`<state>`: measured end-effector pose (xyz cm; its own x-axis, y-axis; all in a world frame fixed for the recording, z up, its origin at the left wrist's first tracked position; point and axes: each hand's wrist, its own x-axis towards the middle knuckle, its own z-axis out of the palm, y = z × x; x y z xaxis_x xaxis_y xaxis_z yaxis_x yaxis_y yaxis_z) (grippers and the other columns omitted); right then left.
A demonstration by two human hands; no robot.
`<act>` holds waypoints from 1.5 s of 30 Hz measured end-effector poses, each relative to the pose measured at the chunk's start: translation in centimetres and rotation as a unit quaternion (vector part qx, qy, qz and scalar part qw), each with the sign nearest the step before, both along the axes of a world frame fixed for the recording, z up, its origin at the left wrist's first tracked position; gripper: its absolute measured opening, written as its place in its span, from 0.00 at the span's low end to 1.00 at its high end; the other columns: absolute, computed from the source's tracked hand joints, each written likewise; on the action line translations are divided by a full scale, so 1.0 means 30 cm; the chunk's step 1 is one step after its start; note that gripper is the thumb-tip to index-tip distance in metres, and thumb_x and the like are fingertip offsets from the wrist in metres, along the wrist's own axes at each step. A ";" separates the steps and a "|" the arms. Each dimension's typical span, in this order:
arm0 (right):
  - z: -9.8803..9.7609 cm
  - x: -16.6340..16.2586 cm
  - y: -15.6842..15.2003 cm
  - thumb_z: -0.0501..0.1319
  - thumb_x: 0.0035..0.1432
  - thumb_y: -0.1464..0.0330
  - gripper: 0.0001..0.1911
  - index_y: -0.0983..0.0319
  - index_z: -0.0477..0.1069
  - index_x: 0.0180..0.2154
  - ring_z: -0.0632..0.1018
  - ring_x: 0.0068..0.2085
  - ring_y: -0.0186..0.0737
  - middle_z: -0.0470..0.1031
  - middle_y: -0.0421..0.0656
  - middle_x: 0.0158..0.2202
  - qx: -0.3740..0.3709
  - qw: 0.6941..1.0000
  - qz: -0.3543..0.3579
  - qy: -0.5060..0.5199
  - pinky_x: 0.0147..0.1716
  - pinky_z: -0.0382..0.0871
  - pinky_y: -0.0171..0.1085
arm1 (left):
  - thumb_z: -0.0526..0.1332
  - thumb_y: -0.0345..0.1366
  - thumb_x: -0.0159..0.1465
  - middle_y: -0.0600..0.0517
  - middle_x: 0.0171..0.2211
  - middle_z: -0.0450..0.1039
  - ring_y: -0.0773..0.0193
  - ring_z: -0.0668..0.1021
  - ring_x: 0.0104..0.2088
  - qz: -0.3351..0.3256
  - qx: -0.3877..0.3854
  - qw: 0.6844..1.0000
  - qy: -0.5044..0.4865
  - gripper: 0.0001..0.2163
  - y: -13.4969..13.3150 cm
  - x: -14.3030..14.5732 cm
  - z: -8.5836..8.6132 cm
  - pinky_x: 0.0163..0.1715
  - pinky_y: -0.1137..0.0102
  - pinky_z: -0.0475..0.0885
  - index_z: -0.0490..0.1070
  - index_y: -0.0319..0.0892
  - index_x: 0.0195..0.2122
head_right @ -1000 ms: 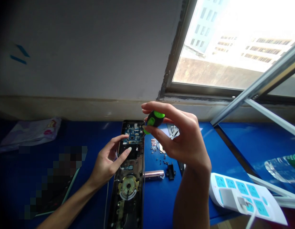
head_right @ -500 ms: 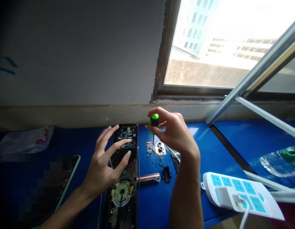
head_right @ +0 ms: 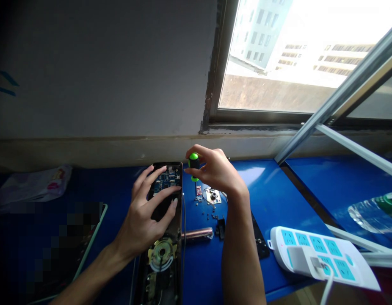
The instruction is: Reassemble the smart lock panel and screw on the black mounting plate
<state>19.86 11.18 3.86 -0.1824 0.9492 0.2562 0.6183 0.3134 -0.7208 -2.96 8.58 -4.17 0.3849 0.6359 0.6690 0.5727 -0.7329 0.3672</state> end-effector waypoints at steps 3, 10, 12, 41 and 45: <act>-0.010 -0.005 0.012 0.71 0.59 0.64 0.13 0.59 0.77 0.44 0.83 0.37 0.41 0.82 0.42 0.38 -0.004 1.000 0.002 0.000 0.37 0.79 0.40 | 0.63 0.30 0.69 0.40 0.70 0.64 0.37 0.61 0.74 0.000 0.001 1.000 -0.003 0.13 -0.001 0.000 -0.001 0.68 0.35 0.66 0.78 0.46 0.54; 0.014 0.001 -0.009 0.70 0.60 0.62 0.13 0.60 0.77 0.45 0.84 0.36 0.39 0.83 0.42 0.38 0.022 1.000 -0.010 0.011 0.39 0.83 0.40 | 0.63 0.31 0.70 0.41 0.68 0.66 0.40 0.63 0.72 0.004 -0.011 1.000 -0.027 0.12 0.007 -0.029 -0.011 0.68 0.38 0.67 0.77 0.46 0.54; 0.023 0.003 -0.021 0.71 0.61 0.61 0.13 0.59 0.77 0.44 0.84 0.36 0.38 0.83 0.41 0.38 0.033 0.999 -0.012 0.018 0.40 0.84 0.39 | 0.63 0.31 0.70 0.42 0.67 0.67 0.41 0.65 0.72 0.004 -0.018 0.999 -0.038 0.12 0.011 -0.043 -0.018 0.68 0.39 0.67 0.76 0.47 0.54; 0.112 -0.131 -0.089 0.70 0.64 0.68 0.14 0.52 0.73 0.51 0.88 0.42 0.45 0.84 0.39 0.40 0.232 0.954 -0.021 0.189 0.40 0.87 0.46 | 0.71 0.33 0.68 0.52 0.38 0.86 0.52 0.79 0.52 -0.059 -0.027 0.986 -0.154 0.06 0.025 -0.104 -0.077 0.56 0.54 0.73 0.82 0.49 0.46; 0.112 -0.127 -0.089 0.70 0.65 0.65 0.15 0.52 0.73 0.51 0.87 0.43 0.47 0.85 0.40 0.41 0.221 0.958 -0.032 0.178 0.43 0.88 0.49 | 0.72 0.32 0.66 0.52 0.37 0.86 0.52 0.79 0.51 -0.049 -0.036 0.983 -0.171 0.06 0.027 -0.100 -0.078 0.54 0.55 0.75 0.83 0.49 0.44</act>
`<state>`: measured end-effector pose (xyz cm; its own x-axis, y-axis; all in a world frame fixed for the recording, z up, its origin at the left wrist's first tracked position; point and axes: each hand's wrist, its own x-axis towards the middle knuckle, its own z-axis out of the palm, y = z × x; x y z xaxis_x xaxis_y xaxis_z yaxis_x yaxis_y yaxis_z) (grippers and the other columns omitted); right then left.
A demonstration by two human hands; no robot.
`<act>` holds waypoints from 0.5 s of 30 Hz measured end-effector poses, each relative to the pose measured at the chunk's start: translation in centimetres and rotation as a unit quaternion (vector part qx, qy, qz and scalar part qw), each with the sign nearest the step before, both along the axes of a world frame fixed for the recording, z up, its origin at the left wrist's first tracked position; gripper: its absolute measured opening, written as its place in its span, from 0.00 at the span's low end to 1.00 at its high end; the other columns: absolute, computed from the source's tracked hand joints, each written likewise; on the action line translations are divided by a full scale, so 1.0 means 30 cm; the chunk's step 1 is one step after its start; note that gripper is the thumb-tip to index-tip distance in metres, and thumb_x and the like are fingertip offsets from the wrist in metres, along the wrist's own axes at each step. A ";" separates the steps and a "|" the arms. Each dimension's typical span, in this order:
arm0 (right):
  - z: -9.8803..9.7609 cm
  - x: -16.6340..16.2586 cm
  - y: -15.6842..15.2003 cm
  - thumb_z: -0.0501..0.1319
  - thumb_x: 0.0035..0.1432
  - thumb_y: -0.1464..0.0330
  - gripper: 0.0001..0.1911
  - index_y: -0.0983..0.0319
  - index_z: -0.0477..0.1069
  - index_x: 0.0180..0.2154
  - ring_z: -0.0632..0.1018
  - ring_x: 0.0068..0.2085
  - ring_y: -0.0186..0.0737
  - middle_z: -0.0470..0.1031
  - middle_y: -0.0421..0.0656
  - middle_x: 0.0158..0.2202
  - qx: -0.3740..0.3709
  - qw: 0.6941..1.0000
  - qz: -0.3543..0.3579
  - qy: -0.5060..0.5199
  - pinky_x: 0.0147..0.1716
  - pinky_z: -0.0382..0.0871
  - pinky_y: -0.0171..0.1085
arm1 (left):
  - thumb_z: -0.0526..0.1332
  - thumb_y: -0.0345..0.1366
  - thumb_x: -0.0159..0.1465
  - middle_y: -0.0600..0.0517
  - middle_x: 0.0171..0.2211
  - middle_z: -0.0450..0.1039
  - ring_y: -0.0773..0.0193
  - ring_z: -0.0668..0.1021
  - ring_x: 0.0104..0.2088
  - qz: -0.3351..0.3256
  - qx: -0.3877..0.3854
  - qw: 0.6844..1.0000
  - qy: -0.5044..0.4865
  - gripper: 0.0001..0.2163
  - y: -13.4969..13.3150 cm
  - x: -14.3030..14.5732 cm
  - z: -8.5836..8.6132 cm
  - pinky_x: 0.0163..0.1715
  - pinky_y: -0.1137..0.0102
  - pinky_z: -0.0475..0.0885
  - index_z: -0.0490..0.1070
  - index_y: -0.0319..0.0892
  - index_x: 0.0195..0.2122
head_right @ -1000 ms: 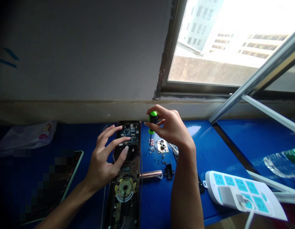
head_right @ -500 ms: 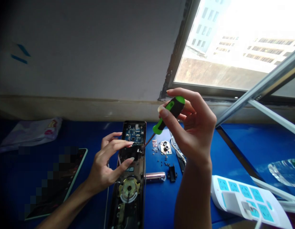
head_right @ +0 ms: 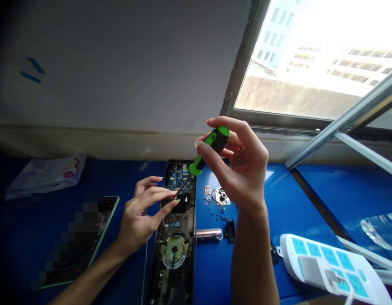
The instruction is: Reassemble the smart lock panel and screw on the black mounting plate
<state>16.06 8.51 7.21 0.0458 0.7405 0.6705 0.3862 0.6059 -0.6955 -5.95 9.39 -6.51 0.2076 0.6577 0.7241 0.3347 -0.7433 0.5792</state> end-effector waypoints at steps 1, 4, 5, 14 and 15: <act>0.001 -0.002 -0.001 0.70 0.65 0.66 0.14 0.52 0.73 0.51 0.87 0.42 0.47 0.85 0.40 0.40 0.005 1.000 0.005 0.005 0.42 0.88 0.49 | 0.72 0.31 0.66 0.52 0.36 0.86 0.52 0.79 0.51 0.002 0.001 1.000 -0.003 0.06 0.000 0.000 0.001 0.54 0.55 0.75 0.83 0.49 0.43; 0.002 -0.007 -0.002 0.70 0.65 0.67 0.14 0.52 0.73 0.50 0.87 0.42 0.47 0.85 0.40 0.40 0.010 1.000 0.009 0.012 0.42 0.87 0.50 | 0.72 0.31 0.66 0.52 0.35 0.86 0.53 0.80 0.50 0.005 -0.002 1.000 -0.004 0.05 0.000 -0.001 0.004 0.54 0.54 0.75 0.83 0.48 0.40; 0.002 -0.007 -0.002 0.69 0.65 0.67 0.14 0.52 0.73 0.51 0.87 0.43 0.47 0.84 0.40 0.40 0.009 1.000 0.005 0.012 0.42 0.87 0.51 | 0.72 0.31 0.67 0.52 0.34 0.86 0.53 0.80 0.49 0.006 -0.005 1.000 -0.005 0.04 0.000 -0.001 0.005 0.54 0.54 0.76 0.83 0.48 0.39; 0.000 0.014 0.002 0.69 0.66 0.64 0.14 0.50 0.73 0.52 0.87 0.45 0.49 0.84 0.40 0.41 0.037 0.999 -0.013 -0.002 0.43 0.87 0.50 | 0.71 0.31 0.66 0.51 0.36 0.84 0.54 0.80 0.53 0.022 -0.059 0.997 -0.046 0.04 -0.015 -0.002 0.001 0.50 0.59 0.78 0.82 0.48 0.37; -0.001 0.014 0.003 0.69 0.66 0.64 0.14 0.50 0.73 0.52 0.87 0.46 0.49 0.84 0.41 0.41 0.034 0.999 -0.013 -0.003 0.43 0.88 0.51 | 0.71 0.31 0.65 0.51 0.36 0.84 0.54 0.81 0.53 0.021 -0.064 0.996 -0.052 0.04 -0.016 -0.001 0.001 0.50 0.59 0.78 0.82 0.48 0.37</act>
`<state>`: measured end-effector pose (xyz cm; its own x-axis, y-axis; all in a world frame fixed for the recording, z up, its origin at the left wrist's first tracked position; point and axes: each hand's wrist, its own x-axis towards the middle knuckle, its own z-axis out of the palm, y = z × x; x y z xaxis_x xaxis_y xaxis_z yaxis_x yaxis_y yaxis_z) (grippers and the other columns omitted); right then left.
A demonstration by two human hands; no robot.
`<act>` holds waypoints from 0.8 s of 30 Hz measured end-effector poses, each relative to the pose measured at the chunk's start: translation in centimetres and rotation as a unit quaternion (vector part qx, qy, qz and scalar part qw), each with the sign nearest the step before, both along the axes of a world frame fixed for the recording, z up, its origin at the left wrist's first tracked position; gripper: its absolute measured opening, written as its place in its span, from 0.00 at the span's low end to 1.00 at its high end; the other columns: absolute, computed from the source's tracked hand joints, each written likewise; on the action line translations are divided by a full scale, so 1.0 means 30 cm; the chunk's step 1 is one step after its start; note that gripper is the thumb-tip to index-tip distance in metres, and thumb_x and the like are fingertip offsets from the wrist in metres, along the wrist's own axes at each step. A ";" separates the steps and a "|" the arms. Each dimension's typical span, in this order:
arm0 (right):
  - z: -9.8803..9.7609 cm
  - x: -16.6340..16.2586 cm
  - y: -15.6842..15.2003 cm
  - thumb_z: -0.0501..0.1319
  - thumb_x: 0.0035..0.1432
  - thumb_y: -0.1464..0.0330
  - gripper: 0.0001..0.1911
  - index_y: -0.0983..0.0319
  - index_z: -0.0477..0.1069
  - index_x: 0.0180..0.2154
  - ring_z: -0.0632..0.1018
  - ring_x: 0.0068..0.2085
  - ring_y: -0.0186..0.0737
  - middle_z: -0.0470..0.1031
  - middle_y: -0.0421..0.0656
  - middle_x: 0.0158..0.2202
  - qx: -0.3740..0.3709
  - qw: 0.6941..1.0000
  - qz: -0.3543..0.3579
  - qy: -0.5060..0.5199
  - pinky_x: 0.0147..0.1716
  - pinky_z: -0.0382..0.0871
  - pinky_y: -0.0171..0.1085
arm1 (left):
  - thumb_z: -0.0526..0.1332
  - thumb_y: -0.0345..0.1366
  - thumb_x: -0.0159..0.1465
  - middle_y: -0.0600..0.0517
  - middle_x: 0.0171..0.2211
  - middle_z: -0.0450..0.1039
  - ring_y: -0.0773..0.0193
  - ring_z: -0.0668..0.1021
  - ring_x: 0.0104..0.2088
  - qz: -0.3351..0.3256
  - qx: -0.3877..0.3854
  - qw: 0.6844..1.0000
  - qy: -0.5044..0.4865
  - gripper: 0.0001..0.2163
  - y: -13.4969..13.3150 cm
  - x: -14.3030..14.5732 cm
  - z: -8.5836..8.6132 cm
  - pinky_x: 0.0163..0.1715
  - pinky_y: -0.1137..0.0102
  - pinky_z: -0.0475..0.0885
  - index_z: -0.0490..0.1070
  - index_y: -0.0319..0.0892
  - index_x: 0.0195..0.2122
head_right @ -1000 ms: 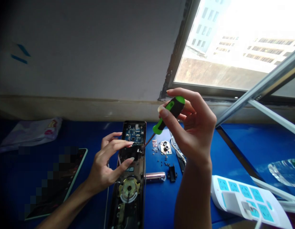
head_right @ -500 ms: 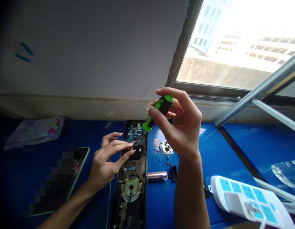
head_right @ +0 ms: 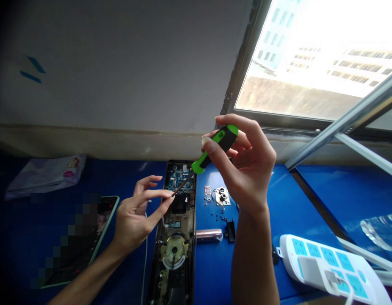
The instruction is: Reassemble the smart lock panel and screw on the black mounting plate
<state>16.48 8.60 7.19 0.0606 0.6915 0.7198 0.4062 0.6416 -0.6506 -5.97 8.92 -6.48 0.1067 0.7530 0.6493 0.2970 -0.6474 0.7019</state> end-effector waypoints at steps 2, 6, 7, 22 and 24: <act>-0.001 -0.001 0.001 0.69 0.66 0.64 0.14 0.50 0.73 0.52 0.87 0.47 0.50 0.84 0.41 0.41 -0.005 1.000 -0.001 0.000 0.44 0.88 0.52 | 0.71 0.31 0.65 0.51 0.36 0.84 0.54 0.81 0.54 -0.004 -0.011 1.000 -0.015 0.04 -0.001 0.004 0.000 0.50 0.59 0.80 0.82 0.48 0.38; -0.003 -0.005 0.000 0.68 0.67 0.63 0.15 0.51 0.72 0.53 0.88 0.45 0.50 0.84 0.42 0.41 -0.020 1.000 -0.006 -0.005 0.43 0.88 0.52 | 0.72 0.33 0.65 0.49 0.36 0.83 0.52 0.82 0.54 -0.007 -0.023 0.999 -0.031 0.07 -0.002 0.008 -0.002 0.50 0.56 0.81 0.84 0.47 0.44; -0.003 -0.006 0.001 0.68 0.67 0.63 0.15 0.51 0.72 0.53 0.88 0.45 0.50 0.84 0.42 0.41 -0.023 1.000 -0.006 -0.006 0.44 0.89 0.53 | 0.72 0.34 0.65 0.48 0.37 0.83 0.52 0.82 0.54 -0.005 -0.022 0.999 -0.028 0.07 -0.003 0.008 -0.002 0.50 0.56 0.81 0.84 0.47 0.44; -0.018 0.025 0.023 0.68 0.67 0.59 0.15 0.51 0.71 0.52 0.88 0.47 0.51 0.83 0.41 0.41 -0.044 0.999 -0.032 0.004 0.47 0.88 0.53 | 0.72 0.30 0.65 0.48 0.49 0.81 0.58 0.81 0.51 -0.012 -0.020 0.998 -0.060 0.09 -0.011 0.002 -0.013 0.50 0.62 0.80 0.85 0.50 0.45; -0.020 0.025 0.027 0.69 0.67 0.60 0.14 0.52 0.71 0.51 0.88 0.47 0.51 0.83 0.41 0.40 -0.049 0.998 -0.030 0.020 0.46 0.88 0.52 | 0.72 0.29 0.65 0.48 0.50 0.80 0.58 0.81 0.51 -0.010 -0.013 0.998 -0.066 0.10 -0.010 0.001 -0.017 0.50 0.62 0.80 0.85 0.50 0.45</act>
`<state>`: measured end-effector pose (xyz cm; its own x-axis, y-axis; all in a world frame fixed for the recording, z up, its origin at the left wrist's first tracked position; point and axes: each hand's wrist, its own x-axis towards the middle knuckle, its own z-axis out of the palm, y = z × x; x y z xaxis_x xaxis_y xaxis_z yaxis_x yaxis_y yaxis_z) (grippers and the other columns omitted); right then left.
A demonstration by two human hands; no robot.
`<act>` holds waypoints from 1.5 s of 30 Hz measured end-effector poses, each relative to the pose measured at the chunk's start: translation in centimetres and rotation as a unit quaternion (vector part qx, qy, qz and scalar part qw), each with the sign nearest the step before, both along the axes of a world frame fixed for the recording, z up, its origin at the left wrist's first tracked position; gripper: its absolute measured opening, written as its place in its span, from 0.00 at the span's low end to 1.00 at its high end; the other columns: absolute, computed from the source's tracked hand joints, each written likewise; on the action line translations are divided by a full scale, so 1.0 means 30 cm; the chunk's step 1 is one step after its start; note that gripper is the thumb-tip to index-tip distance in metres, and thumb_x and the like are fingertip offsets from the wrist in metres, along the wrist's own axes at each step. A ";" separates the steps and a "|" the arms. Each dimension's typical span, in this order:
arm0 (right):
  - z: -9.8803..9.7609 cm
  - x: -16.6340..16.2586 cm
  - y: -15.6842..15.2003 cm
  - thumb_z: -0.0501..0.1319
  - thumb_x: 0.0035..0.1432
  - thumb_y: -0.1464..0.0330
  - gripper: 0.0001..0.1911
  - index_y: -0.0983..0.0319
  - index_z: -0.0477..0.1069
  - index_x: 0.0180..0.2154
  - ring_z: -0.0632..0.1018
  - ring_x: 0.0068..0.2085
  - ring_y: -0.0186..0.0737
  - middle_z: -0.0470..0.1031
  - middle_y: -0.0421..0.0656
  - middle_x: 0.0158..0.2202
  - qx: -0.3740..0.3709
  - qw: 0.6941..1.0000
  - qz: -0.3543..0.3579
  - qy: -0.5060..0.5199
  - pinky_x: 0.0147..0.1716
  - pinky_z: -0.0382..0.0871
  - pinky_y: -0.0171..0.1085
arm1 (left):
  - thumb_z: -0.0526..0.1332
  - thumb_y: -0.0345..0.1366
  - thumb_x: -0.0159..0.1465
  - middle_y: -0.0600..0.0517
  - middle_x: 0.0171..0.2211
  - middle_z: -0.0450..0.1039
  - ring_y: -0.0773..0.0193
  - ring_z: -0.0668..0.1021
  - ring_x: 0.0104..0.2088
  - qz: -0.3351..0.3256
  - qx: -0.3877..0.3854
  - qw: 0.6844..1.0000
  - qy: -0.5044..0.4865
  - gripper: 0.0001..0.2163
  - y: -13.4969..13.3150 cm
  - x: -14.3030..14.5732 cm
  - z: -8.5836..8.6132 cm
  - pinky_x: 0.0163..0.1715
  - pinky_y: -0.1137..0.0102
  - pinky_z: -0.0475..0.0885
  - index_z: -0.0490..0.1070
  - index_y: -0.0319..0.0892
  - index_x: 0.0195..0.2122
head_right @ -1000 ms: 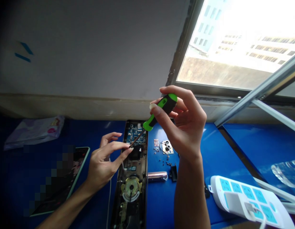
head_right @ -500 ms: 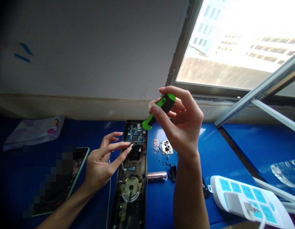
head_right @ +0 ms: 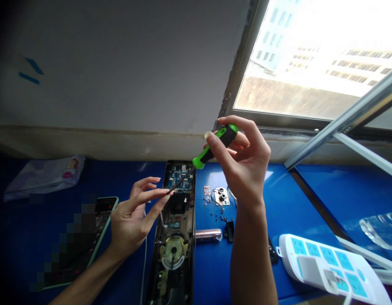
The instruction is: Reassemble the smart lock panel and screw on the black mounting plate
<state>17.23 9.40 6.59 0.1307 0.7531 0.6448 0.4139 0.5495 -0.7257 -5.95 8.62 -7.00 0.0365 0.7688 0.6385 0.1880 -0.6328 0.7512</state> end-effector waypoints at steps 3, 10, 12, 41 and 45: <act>-0.003 -0.008 0.005 0.70 0.65 0.63 0.13 0.53 0.72 0.50 0.88 0.46 0.51 0.83 0.41 0.39 0.001 0.999 0.005 0.036 0.44 0.88 0.51 | 0.72 0.28 0.65 0.49 0.50 0.80 0.60 0.81 0.51 0.002 0.008 1.000 -0.010 0.10 0.001 0.001 0.001 0.50 0.64 0.79 0.85 0.50 0.44; -0.007 -0.047 0.016 0.73 0.59 0.67 0.13 0.56 0.76 0.45 0.87 0.36 0.42 0.83 0.37 0.34 0.050 0.994 -0.020 0.091 0.37 0.89 0.44 | 0.74 0.27 0.63 0.50 0.45 0.82 0.60 0.81 0.50 -0.004 0.011 0.999 -0.035 0.11 0.008 0.009 0.004 0.50 0.67 0.79 0.84 0.50 0.43; -0.007 -0.051 0.019 0.73 0.58 0.69 0.13 0.57 0.77 0.45 0.87 0.34 0.40 0.83 0.36 0.33 0.054 0.994 -0.005 0.100 0.35 0.89 0.42 | 0.74 0.27 0.63 0.51 0.44 0.83 0.60 0.81 0.50 -0.010 0.001 0.999 -0.043 0.11 0.009 0.010 -0.001 0.50 0.67 0.79 0.85 0.50 0.44; -0.016 -0.055 0.009 0.70 0.61 0.76 0.32 0.49 0.71 0.63 0.87 0.44 0.46 0.84 0.42 0.52 0.165 0.984 -0.007 -0.071 0.42 0.89 0.47 | 0.60 0.46 0.75 0.52 0.78 0.54 0.46 0.59 0.77 -0.048 -0.180 0.977 0.103 0.20 0.007 -0.001 -0.024 0.74 0.46 0.60 0.69 0.59 0.67; -0.023 -0.063 0.015 0.69 0.62 0.77 0.34 0.47 0.70 0.65 0.87 0.46 0.43 0.82 0.41 0.58 0.160 0.982 0.003 -0.101 0.44 0.88 0.44 | 0.58 0.48 0.76 0.53 0.76 0.59 0.49 0.60 0.77 -0.076 -0.212 0.970 0.096 0.21 0.007 -0.005 -0.038 0.76 0.51 0.58 0.66 0.60 0.69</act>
<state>15.34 9.87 5.91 -0.0282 0.5073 0.8613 0.5278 0.7393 -0.4182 -6.10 8.82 -8.13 0.2574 0.9369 0.2364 0.2787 -0.3062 0.9102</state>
